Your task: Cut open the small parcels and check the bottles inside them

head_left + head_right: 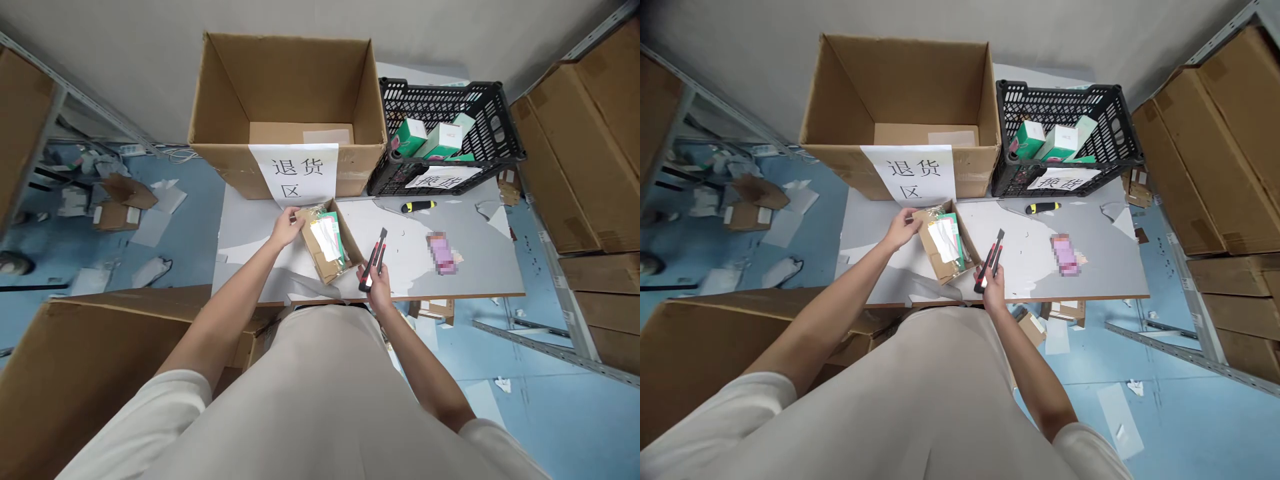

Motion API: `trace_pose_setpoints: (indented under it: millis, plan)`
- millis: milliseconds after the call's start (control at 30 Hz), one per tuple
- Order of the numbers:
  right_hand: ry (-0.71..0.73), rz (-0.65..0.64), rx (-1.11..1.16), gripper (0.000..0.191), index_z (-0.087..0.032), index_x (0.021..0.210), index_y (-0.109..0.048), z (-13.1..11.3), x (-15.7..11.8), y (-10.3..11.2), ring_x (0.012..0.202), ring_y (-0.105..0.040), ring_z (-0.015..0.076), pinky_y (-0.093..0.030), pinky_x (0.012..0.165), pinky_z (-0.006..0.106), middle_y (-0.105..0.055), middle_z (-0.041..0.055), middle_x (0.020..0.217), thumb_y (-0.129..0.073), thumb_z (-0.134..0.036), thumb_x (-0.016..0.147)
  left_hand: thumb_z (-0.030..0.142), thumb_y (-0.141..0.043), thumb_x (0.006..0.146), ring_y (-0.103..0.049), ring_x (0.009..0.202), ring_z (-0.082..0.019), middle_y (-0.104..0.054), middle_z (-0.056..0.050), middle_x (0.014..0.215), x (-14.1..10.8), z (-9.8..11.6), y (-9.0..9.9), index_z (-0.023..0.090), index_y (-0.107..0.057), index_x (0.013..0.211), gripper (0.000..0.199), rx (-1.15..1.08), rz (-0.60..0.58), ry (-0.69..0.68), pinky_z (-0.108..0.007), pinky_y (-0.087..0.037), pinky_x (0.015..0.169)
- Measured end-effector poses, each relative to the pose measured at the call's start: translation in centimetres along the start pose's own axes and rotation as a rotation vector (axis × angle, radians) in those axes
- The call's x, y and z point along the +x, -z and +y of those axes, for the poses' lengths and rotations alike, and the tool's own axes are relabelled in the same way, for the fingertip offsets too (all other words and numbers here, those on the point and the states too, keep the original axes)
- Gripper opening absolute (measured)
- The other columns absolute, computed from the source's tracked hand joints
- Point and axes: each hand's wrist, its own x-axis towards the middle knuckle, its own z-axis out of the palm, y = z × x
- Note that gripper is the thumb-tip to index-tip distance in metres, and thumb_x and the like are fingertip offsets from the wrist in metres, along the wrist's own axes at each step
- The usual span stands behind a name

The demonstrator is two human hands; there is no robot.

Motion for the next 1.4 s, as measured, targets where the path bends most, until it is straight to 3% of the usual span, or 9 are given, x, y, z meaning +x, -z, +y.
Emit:
trace_pose_setpoints:
  millis: [133,267,367,467,633,733,867,1067,1400]
  plan:
    - [0.125,-0.057,-0.065,0.042,-0.026,0.103,-0.042,-2.2,4.6,-0.8,0.088,-0.065,0.0147,-0.055,0.081,0.036,-0.063,0.002,0.108,-0.062,-0.052,0.076,0.045,-0.06,0.075,-0.063,0.091,-0.019,-0.06,-0.008,0.115,-6.1,-2.5,1.4,0.021,-0.051,0.107,0.041,0.042,0.113,0.078,-0.032,-0.055,0.07]
    - [0.197,-0.145,-0.184,0.038,-0.025,0.106,-0.042,-3.4,7.8,-2.1,0.083,-0.065,0.0137,-0.055,0.076,0.033,-0.065,0.002,0.103,-0.058,-0.047,0.079,0.051,-0.063,0.074,-0.062,0.086,-0.019,-0.061,-0.005,0.1,-12.3,-4.0,0.7,0.022,-0.049,0.104,0.044,0.187,0.146,0.102,-0.035,-0.053,0.079]
    - [0.257,-0.163,-0.335,0.038,-0.025,0.114,-0.043,-4.1,7.7,-2.0,0.086,-0.065,0.0136,-0.054,0.076,0.031,-0.065,0.0048,0.111,-0.053,-0.045,0.084,0.046,-0.059,0.079,-0.058,0.105,-0.025,-0.059,-0.011,0.108,-14.4,-3.4,-0.3,0.02,-0.048,0.111,0.043,0.286,0.258,-0.003,-0.042,-0.048,0.092]
    - [0.31,-0.135,-0.607,0.044,-0.023,0.127,-0.04,-5.6,5.3,-0.4,0.084,-0.065,0.0146,-0.053,0.075,0.032,-0.062,0.0085,0.117,-0.045,-0.045,0.089,0.03,-0.05,0.084,-0.045,0.126,-0.029,-0.053,-0.016,0.126,-14.4,-1.5,-1.5,0.018,-0.053,0.116,0.034,0.428,0.248,-0.275,-0.049,-0.033,0.108]
    - [0.382,-0.202,-1.436,0.052,-0.023,0.144,-0.034,-9.0,-0.3,3.4,0.091,-0.063,0.0224,-0.049,0.077,0.035,-0.062,0.0105,0.117,-0.036,-0.041,0.095,0.027,-0.044,0.088,-0.033,0.138,-0.029,-0.047,-0.013,0.142,-13.7,2.4,-5.6,0.021,-0.052,0.13,0.043,0.61,-0.246,-0.632,-0.052,-0.018,0.115]
    - [0.406,-0.254,-1.864,0.05,-0.03,0.145,-0.035,-11.1,-1.8,4.6,0.093,-0.06,0.0238,-0.045,0.071,0.031,-0.061,0.0093,0.113,-0.037,-0.04,0.097,0.034,-0.047,0.089,-0.035,0.137,-0.03,-0.046,-0.014,0.143,-14.0,3.6,-8.5,0.02,-0.048,0.136,0.049,0.672,-0.375,-0.706,-0.05,-0.018,0.115]
    - [0.524,-0.421,-2.221,0.045,-0.032,0.141,-0.043,-14.3,-1.7,4.3,0.089,-0.056,0.0232,-0.036,0.067,0.029,-0.059,0.0108,0.105,-0.041,-0.039,0.096,0.03,-0.046,0.091,-0.043,0.13,-0.028,-0.052,-0.013,0.137,-14.3,3.3,-10.4,0.021,-0.05,0.133,0.043,0.743,-0.361,-0.753,-0.047,-0.024,0.112]
    - [0.669,-0.702,-2.457,0.041,-0.028,0.137,-0.045,-17.9,-1.4,1.6,0.088,-0.053,0.024,-0.028,0.065,0.03,-0.058,0.0128,0.104,-0.037,-0.031,0.097,0.024,-0.043,0.093,-0.048,0.123,-0.025,-0.057,-0.011,0.129,-14.2,2.4,-11.1,0.02,-0.054,0.126,0.035,0.801,-0.252,-0.806,-0.046,-0.03,0.106]
    - [0.675,-0.759,-2.563,0.042,-0.025,0.136,-0.045,-17.9,-2.0,0.3,0.088,-0.053,0.0241,-0.025,0.064,0.032,-0.058,0.0133,0.103,-0.035,-0.021,0.096,0.024,-0.041,0.095,-0.049,0.12,-0.024,-0.057,-0.01,0.128,-14.1,2.0,-11.5,0.02,-0.056,0.122,0.031,0.817,-0.178,-0.849,-0.045,-0.032,0.104]
